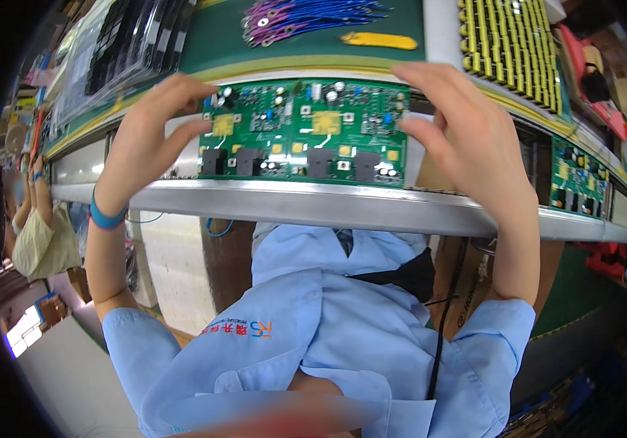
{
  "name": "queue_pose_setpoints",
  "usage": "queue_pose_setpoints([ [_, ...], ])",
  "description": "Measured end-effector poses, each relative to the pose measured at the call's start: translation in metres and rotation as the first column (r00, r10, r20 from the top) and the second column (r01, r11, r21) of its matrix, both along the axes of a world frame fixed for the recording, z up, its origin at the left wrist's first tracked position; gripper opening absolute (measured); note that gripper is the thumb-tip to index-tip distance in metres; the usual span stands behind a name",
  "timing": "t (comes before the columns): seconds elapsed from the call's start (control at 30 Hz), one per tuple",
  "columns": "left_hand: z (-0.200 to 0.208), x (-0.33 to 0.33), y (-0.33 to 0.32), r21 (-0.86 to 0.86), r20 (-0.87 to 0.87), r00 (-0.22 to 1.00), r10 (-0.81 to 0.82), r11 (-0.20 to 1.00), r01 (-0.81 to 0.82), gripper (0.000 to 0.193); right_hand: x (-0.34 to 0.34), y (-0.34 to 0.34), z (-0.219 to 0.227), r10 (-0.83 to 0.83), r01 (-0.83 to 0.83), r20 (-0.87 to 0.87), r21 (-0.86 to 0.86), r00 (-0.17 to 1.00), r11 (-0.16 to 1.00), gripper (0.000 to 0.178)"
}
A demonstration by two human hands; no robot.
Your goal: Manual assembly of components onto printed circuit boards (PCBs) on an assembly line.
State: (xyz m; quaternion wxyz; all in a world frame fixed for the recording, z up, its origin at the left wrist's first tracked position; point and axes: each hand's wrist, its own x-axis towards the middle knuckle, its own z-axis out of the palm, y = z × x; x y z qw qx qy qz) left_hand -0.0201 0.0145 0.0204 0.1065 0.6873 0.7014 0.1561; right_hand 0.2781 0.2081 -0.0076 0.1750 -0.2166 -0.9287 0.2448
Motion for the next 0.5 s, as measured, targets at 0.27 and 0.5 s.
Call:
queue_pose_setpoints([
  [0.27, -0.071, -0.013, 0.16, 0.423, -0.336, 0.942, 0.028, 0.897, 0.125, 0.03, -0.034, 0.096, -0.01, -0.174, 0.188, -0.095, 0.171, 0.98, 0.967, 0.041],
  [0.5, -0.069, -0.011, 0.182, 0.349, -0.42, 0.907, -0.035, 0.916, 0.196, 0.014, -0.076, 0.208, -0.01, -0.22, 0.256, -0.133, 0.436, 0.966, 0.863, 0.045],
])
